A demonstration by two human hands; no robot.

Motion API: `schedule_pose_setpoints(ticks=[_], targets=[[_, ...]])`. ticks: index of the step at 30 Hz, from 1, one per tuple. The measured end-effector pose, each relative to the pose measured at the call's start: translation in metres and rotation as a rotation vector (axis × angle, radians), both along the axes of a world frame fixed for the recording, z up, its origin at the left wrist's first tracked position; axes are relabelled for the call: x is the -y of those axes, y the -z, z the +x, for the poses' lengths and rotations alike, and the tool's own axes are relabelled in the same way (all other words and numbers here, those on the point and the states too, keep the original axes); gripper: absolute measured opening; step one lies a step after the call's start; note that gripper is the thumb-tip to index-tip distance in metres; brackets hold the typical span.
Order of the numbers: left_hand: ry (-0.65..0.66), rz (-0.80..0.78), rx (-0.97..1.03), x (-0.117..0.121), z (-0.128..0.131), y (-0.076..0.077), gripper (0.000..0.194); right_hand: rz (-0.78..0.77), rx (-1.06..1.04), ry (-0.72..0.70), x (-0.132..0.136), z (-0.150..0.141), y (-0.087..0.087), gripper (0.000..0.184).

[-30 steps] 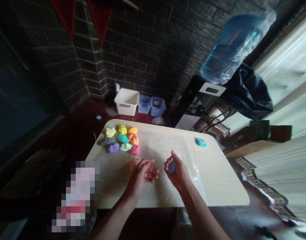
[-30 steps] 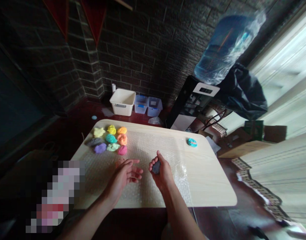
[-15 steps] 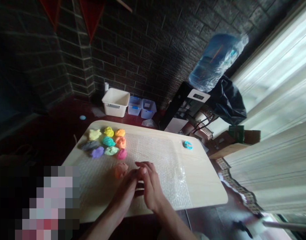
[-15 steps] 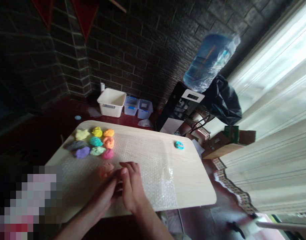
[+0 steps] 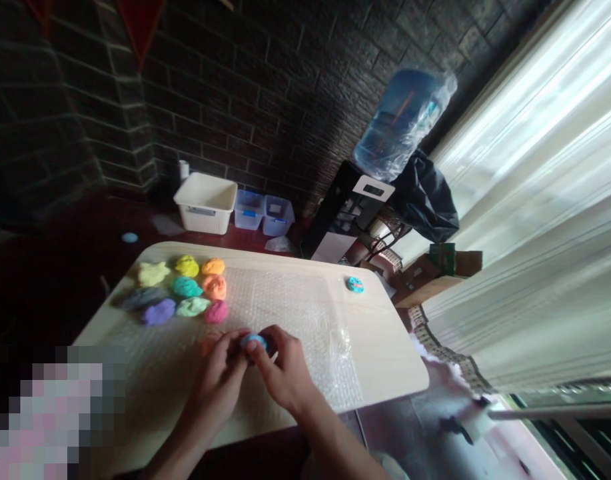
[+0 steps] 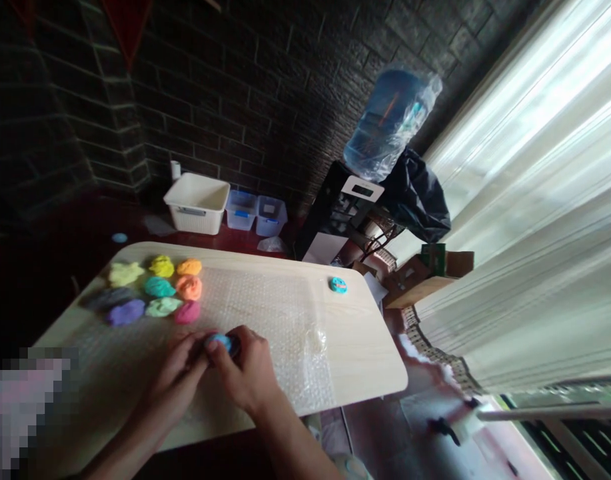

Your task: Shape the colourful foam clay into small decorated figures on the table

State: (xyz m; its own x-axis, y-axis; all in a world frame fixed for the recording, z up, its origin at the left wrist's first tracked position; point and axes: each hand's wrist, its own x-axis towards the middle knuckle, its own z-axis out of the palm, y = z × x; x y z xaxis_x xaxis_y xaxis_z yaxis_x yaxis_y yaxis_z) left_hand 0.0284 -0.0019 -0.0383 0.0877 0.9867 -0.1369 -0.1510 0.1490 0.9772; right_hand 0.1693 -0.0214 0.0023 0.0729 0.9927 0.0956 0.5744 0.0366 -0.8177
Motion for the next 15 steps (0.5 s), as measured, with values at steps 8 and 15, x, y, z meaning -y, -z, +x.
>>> schedule_pose_setpoints(ticks=[8, 15], targets=[[0.122, -0.044, 0.201, 0.004, 0.007, -0.017, 0.025, -0.041, 0.072, 0.011, 0.0, -0.002, -0.002, 0.052], [0.224, -0.162, 0.466, 0.001, 0.005, -0.025, 0.028, -0.149, -0.414, 0.038, -0.005, -0.004, -0.001, 0.066]])
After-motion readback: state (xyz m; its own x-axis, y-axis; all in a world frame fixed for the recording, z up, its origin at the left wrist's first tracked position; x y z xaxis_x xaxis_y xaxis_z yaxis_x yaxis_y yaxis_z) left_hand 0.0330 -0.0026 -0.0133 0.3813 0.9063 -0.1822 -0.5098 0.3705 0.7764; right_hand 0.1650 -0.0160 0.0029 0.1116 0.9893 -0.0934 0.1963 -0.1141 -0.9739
